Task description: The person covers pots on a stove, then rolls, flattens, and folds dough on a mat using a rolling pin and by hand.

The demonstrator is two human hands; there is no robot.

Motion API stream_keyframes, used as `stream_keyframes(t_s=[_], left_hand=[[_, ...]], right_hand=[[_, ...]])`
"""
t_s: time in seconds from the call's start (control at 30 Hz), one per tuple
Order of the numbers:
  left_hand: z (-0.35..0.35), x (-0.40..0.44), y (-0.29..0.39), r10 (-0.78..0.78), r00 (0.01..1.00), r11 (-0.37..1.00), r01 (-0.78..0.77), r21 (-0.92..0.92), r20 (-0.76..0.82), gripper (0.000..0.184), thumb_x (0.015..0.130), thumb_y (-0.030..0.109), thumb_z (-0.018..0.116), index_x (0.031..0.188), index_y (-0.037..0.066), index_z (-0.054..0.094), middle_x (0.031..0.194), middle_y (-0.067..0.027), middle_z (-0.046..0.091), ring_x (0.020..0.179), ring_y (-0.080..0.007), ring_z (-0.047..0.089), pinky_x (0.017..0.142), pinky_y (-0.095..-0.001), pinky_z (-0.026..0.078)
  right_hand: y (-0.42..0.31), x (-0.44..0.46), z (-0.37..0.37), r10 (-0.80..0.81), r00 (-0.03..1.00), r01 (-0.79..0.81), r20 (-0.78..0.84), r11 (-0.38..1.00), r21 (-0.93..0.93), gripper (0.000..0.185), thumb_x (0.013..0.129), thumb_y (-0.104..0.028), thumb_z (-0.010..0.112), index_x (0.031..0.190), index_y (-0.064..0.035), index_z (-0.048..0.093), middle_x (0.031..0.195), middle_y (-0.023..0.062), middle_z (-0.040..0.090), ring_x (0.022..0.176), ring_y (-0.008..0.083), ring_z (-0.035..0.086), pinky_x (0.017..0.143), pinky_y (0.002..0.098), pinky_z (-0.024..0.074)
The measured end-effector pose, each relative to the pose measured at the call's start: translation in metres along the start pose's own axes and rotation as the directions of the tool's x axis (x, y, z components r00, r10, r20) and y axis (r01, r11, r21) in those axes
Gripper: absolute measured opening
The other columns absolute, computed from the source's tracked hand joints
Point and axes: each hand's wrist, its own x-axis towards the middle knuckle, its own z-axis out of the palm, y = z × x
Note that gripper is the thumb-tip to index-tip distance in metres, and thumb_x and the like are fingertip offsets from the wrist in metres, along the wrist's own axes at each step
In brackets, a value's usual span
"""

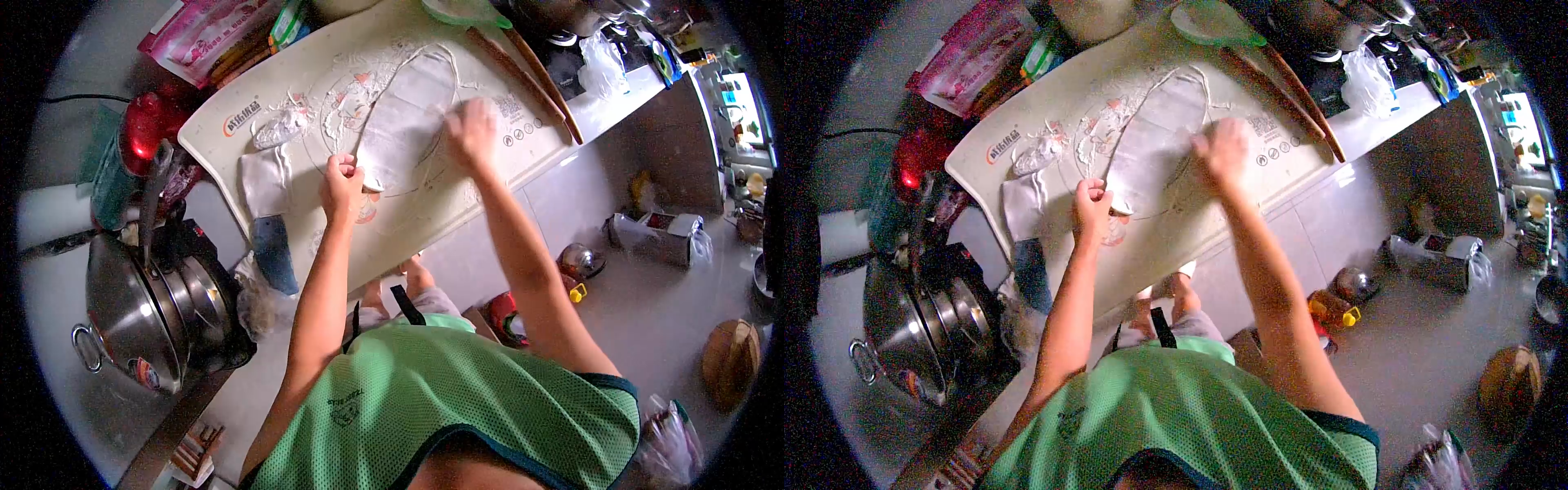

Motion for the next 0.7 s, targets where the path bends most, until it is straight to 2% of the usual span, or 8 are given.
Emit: stream_keyframes(t_s=[0.1, 0.27, 0.33, 0.43, 0.5, 0.6, 0.63, 0.7], left_hand=[[0.000, -0.002, -0.006, 0.059, 0.998, 0.998, -0.058, -0.034, 0.014, 0.025, 0.075, 0.011, 0.064, 0.098, 0.005, 0.057, 0.077, -0.0086, 0.065, 0.071, -0.0235, 0.063, 0.067, -0.0350, 0.048], [-0.008, -0.019, -0.011, 0.316, 0.944, 0.949, -0.313, 0.039, -0.099, 0.023, 0.078, 0.010, 0.061, 0.100, 0.004, 0.057, 0.086, -0.0116, 0.060, 0.079, -0.0252, 0.060, 0.068, -0.0368, 0.047], [-0.005, -0.039, -0.008, 0.568, 0.823, 0.815, -0.557, 0.161, -0.026, 0.022, 0.078, 0.011, 0.059, 0.099, 0.004, 0.057, 0.092, -0.0111, 0.058, 0.092, -0.0271, 0.056, 0.079, -0.0380, 0.043], [0.007, -0.070, -0.020, 0.669, 0.740, 0.733, -0.672, 0.109, 0.064, 0.022, 0.079, 0.013, 0.059, 0.098, 0.003, 0.058, 0.100, -0.0121, 0.057, 0.096, -0.0283, 0.054, 0.085, -0.0407, 0.042], [0.011, -0.082, -0.030, 0.782, 0.545, 0.545, -0.833, 0.092, 0.302, 0.033, 0.078, 0.015, 0.060, 0.107, 0.000, 0.057, 0.108, -0.0152, 0.057, 0.104, -0.0320, 0.052, 0.093, -0.0420, 0.040], [0.033, -0.084, -0.013, 0.685, 0.328, 0.376, -0.924, 0.070, 0.651, 0.064, 0.085, 0.045, 0.050, 0.132, 0.002, 0.040, 0.136, -0.0170, 0.039, 0.129, -0.0308, 0.032, 0.110, -0.0419, 0.020], [0.040, -0.075, -0.004, 0.687, 0.334, 0.377, -0.923, 0.076, 0.646, 0.064, 0.085, 0.045, 0.050, 0.132, 0.002, 0.040, 0.136, -0.0170, 0.039, 0.129, -0.0308, 0.032, 0.110, -0.0419, 0.020], [0.051, -0.055, 0.010, 0.615, 0.083, 0.280, -0.953, -0.119, 0.784, 0.082, 0.082, 0.057, 0.047, 0.138, 0.002, 0.028, 0.144, -0.0173, 0.026, 0.135, -0.0305, 0.021, 0.113, -0.0419, 0.012]], right_hand=[[-0.054, -0.033, -0.002, -0.124, 0.991, 0.135, -0.052, 0.920, 0.368, 0.077, 0.088, -0.054, 0.041, 0.135, 0.0057, 0.029, 0.142, 0.0253, 0.026, 0.134, 0.0352, 0.024, 0.110, 0.0440, 0.0155], [-0.009, -0.049, -0.016, 0.297, 0.927, -0.326, -0.229, 0.940, -0.100, 0.078, 0.089, -0.055, 0.038, 0.137, 0.0048, 0.026, 0.143, 0.0239, 0.025, 0.135, 0.0335, 0.022, 0.110, 0.0427, 0.0153], [-0.046, -0.056, 0.009, 0.121, 0.993, -0.119, 0.008, 0.984, -0.136, 0.077, 0.089, -0.055, 0.038, 0.138, 0.0039, 0.026, 0.144, 0.0237, 0.024, 0.136, 0.0335, 0.020, 0.110, 0.0426, 0.0160], [-0.102, -0.063, 0.008, -0.062, 0.998, 0.058, 0.000, 0.931, 0.361, 0.076, 0.090, -0.051, 0.041, 0.139, 0.0041, 0.023, 0.144, 0.0238, 0.023, 0.136, 0.0341, 0.019, 0.110, 0.0421, 0.0164], [-0.058, -0.060, 0.003, 0.107, 0.991, -0.083, -0.083, 0.963, 0.256, 0.076, 0.090, -0.051, 0.041, 0.139, 0.0037, 0.022, 0.144, 0.0238, 0.023, 0.135, 0.0344, 0.020, 0.110, 0.0421, 0.0167], [-0.018, -0.066, -0.024, 0.417, 0.881, -0.412, -0.223, 0.908, 0.070, 0.076, 0.090, -0.053, 0.040, 0.139, 0.0028, 0.022, 0.144, 0.0236, 0.023, 0.135, 0.0348, 0.022, 0.109, 0.0423, 0.0174], [-0.020, -0.069, -0.022, 0.350, 0.921, -0.370, -0.174, 0.923, -0.106, 0.074, 0.090, -0.052, 0.039, 0.139, 0.0013, 0.025, 0.143, 0.0239, 0.025, 0.134, 0.0348, 0.022, 0.109, 0.0422, 0.0172], [-0.045, -0.071, -0.006, 0.148, 0.987, -0.147, -0.064, 0.989, 0.018, 0.069, 0.091, -0.049, 0.039, 0.139, 0.0000, 0.026, 0.142, 0.0239, 0.028, 0.133, 0.0348, 0.025, 0.109, 0.0423, 0.0197]])
